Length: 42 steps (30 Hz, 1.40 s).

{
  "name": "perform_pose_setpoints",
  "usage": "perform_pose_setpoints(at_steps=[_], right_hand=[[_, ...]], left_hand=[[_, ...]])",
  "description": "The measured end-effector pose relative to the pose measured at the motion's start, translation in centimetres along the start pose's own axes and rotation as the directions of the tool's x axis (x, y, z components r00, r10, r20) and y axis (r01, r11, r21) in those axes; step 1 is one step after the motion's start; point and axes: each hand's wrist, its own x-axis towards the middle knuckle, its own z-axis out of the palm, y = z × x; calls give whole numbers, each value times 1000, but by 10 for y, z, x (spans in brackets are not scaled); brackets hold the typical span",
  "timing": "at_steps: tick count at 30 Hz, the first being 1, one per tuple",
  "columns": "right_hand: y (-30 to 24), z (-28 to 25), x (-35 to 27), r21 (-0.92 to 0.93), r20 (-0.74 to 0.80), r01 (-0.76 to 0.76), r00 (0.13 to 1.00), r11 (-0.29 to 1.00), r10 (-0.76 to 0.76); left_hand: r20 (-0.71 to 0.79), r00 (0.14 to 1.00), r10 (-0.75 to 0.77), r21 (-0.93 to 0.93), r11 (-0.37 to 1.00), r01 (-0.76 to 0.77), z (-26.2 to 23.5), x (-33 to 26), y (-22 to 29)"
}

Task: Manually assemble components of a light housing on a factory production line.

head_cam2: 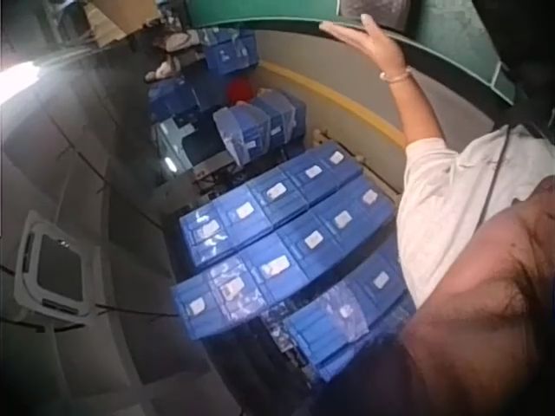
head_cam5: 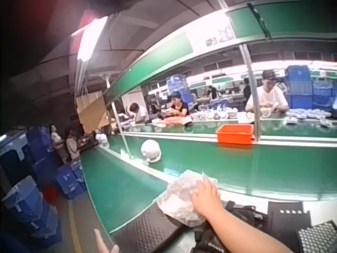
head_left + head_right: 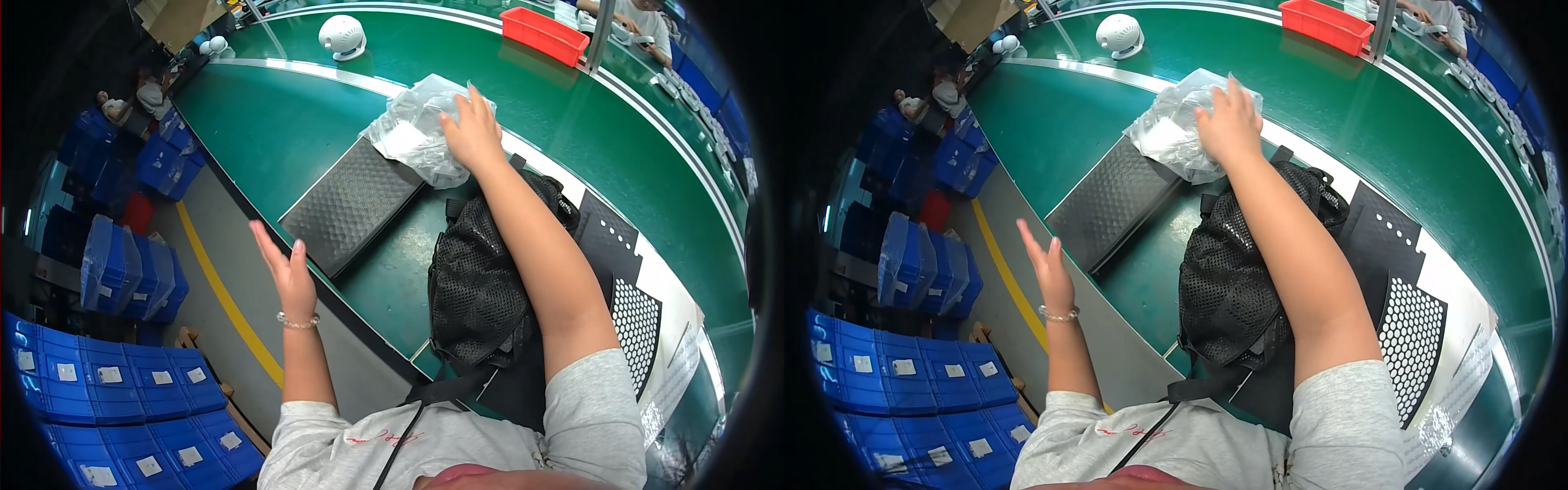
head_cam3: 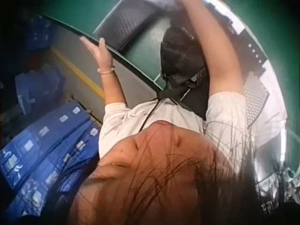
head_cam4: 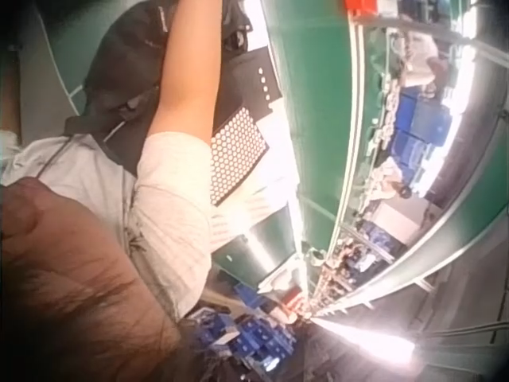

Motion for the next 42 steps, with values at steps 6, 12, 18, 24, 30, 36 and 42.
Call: perform_pose_setpoints(at_steps=[6, 12, 18, 24, 30, 36, 42], right_hand=[[-2, -17, 1, 30, 440, -332, 851, 943, 286], [-18, -20, -10, -39, 484, -260, 840, 965, 245], [-10, -22, -12, -53, 455, -192, 869, 980, 195], [-12, -30, -13, -116, 549, -102, 822, 988, 149], [-22, -44, -11, -236, 658, -30, 731, 971, 182], [-20, -45, -13, -290, 716, 75, 678, 954, 164], [-21, -46, -16, -284, 710, 99, 690, 954, 140]], left_hand=[[458, 832, 312, 230, 863, -450, 50, 69, 43], [653, 756, 46, 355, 863, -360, 131, 128, 7], [735, 678, 8, 333, 867, -372, 137, 139, -1], [736, 676, -23, 353, 866, -355, 118, 135, 2], [686, 728, 13, 404, 824, -396, 110, 133, -3], [669, 741, -52, 473, 800, -371, 114, 133, 3], [548, 675, 495, 403, 551, -731, 112, 126, -9]])
